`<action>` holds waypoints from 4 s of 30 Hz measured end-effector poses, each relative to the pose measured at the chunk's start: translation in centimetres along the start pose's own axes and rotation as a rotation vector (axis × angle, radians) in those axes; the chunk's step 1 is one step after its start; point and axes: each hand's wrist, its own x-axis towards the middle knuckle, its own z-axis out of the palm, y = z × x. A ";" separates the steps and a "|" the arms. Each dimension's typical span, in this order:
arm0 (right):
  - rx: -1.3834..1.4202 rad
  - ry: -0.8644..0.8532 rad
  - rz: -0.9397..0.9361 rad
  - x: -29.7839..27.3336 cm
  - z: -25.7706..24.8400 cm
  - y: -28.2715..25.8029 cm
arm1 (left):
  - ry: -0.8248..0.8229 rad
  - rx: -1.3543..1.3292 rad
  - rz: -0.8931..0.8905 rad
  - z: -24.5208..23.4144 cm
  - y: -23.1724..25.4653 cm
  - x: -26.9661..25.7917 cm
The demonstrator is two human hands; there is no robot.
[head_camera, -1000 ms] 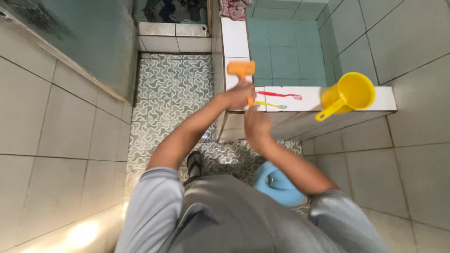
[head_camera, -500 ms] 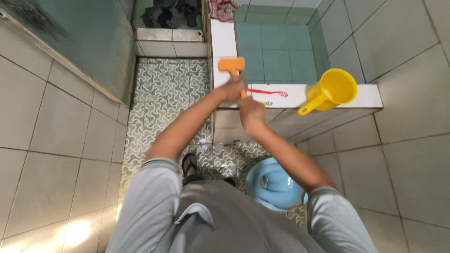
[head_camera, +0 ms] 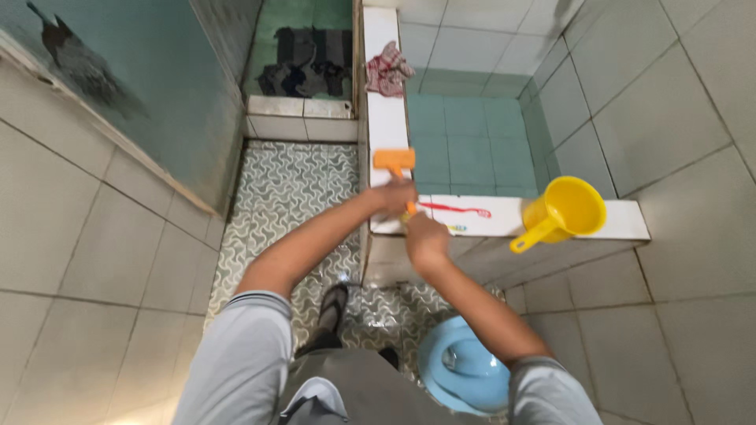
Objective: The person cleans the wall in a bathroom using a long-handled brush, scrubbing the tiles and rinsing the brush in a tub of water.
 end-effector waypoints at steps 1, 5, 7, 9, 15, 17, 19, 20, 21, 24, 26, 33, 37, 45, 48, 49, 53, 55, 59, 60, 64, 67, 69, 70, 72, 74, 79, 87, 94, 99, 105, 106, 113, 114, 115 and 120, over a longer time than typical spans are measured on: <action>-0.033 -0.008 0.044 -1.7 -1.1 0.4 | 0.120 -0.051 0.065 0.2 1.1 -1.0; -0.109 -0.029 -0.003 -1.6 -5.3 0.8 | 0.012 -0.169 0.085 -2.7 2.1 -1.6; -0.120 0.023 -0.004 1.7 -5.0 -0.2 | -0.030 -0.204 0.097 -3.6 -1.1 -0.2; -0.121 0.039 0.008 7.4 -3.5 -1.5 | 0.071 -0.227 0.043 -4.3 -5.9 2.0; -0.088 0.057 0.197 17.0 1.0 -5.8 | 0.100 0.047 0.032 -6.8 -13.6 3.9; -0.077 0.036 0.249 14.1 0.7 -6.1 | 0.032 0.073 0.085 -6.0 -12.3 2.2; -0.057 0.043 0.102 8.8 -0.2 -6.1 | -0.131 0.061 0.125 -4.8 -10.5 0.4; -0.084 0.036 0.111 6.6 -1.1 -6.6 | -0.171 0.081 0.126 -4.4 -9.3 -0.4; -0.110 0.029 0.121 5.5 -2.1 -7.1 | -0.212 0.101 0.127 -3.9 -8.1 -1.0; -0.184 -0.024 0.166 6.5 -2.7 -7.9 | 0.079 -0.079 0.237 -3.3 -8.7 -1.4; -0.054 0.042 0.136 10.4 -2.0 -7.4 | -0.107 0.053 0.157 -4.6 -11.9 1.4; -0.187 0.066 0.194 16.4 0.2 -7.4 | -0.084 0.113 0.119 -5.6 -16.3 5.3; -0.120 0.045 0.210 10.8 -0.6 -7.6 | -0.025 0.049 0.192 -3.6 -12.6 1.7; -0.170 0.108 0.214 20.4 3.1 -9.9 | 0.145 -0.154 0.154 -4.0 -19.2 4.8; -0.209 0.028 0.191 19.8 2.4 -10.7 | 0.042 -0.024 0.167 -6.4 -18.5 3.6; -0.082 -0.010 0.095 17.0 2.1 -10.2 | -0.063 0.062 0.178 -6.4 -16.9 2.5; -0.208 0.001 0.096 8.0 -0.9 -10.8 | 0.041 -0.024 0.185 -3.3 -10.7 -3.2; -0.276 -0.093 0.071 7.9 -2.4 -11.4 | 0.028 -0.001 0.204 -3.2 -10.5 -3.2; -0.191 0.052 0.114 11.6 -1.2 -9.8 | 0.014 -0.010 0.119 -4.6 -13.0 -0.5; -0.182 0.144 0.082 13.7 -0.7 -8.9 | 0.005 -0.030 0.085 -5.9 -14.3 0.7; -0.139 0.081 0.170 17.4 0.1 -8.6 | 0.053 0.053 0.003 -7.2 -16.4 2.8; -0.045 0.032 0.180 13.3 -1.2 -9.2 | 0.089 0.077 0.073 -4.7 -14.2 2.4; 0.014 -0.052 0.199 9.0 -2.8 -9.3 | 0.001 0.078 0.111 -3.4 -11.2 0.8; 0.040 -0.111 0.217 7.0 -3.5 -9.4 | -0.106 0.083 0.115 -3.1 -9.6 -0.6; 0.014 -0.160 0.232 4.1 -4.6 -9.8 | -0.020 0.087 0.156 -3.0 -6.3 -2.5; -0.023 -0.170 0.237 4.7 -4.9 -9.8 | -0.055 0.100 0.102 -4.2 -6.2 -2.2; -0.104 0.007 0.239 12.4 -1.2 -9.5 | 0.027 0.110 0.143 -5.7 -12.4 1.7; -0.053 0.061 0.242 11.0 0.6 -9.0 | -0.043 0.155 0.144 -4.9 -11.9 1.3; -0.197 0.089 0.242 8.4 -0.5 -9.5 | -0.107 0.206 0.118 -3.4 -9.8 2.2; -0.181 0.103 0.268 14.0 0.9 -10.5 | 0.040 0.241 0.110 -6.0 -13.3 2.7; -0.189 -0.100 0.251 7.1 -0.8 -10.1 | 0.016 0.144 0.153 -4.8 -7.4 -1.4; -0.187 -0.070 0.250 7.2 -0.6 -10.0 | 0.053 0.105 0.160 -4.8 -7.5 -1.4; -0.285 0.163 0.251 17.6 2.5 -9.6 | 0.074 0.028 0.178 -9.2 -14.1 2.3; -0.252 0.140 0.262 17.5 2.7 -9.5 | 0.095 0.044 0.186 -9.1 -14.5 2.5; -0.218 0.117 0.273 17.1 2.6 -9.2 | 0.115 0.059 0.194 -8.9 -14.8 2.6; -0.220 0.002 0.195 7.8 0.4 -9.4 | -0.033 0.082 0.133 -3.9 -9.0 -0.1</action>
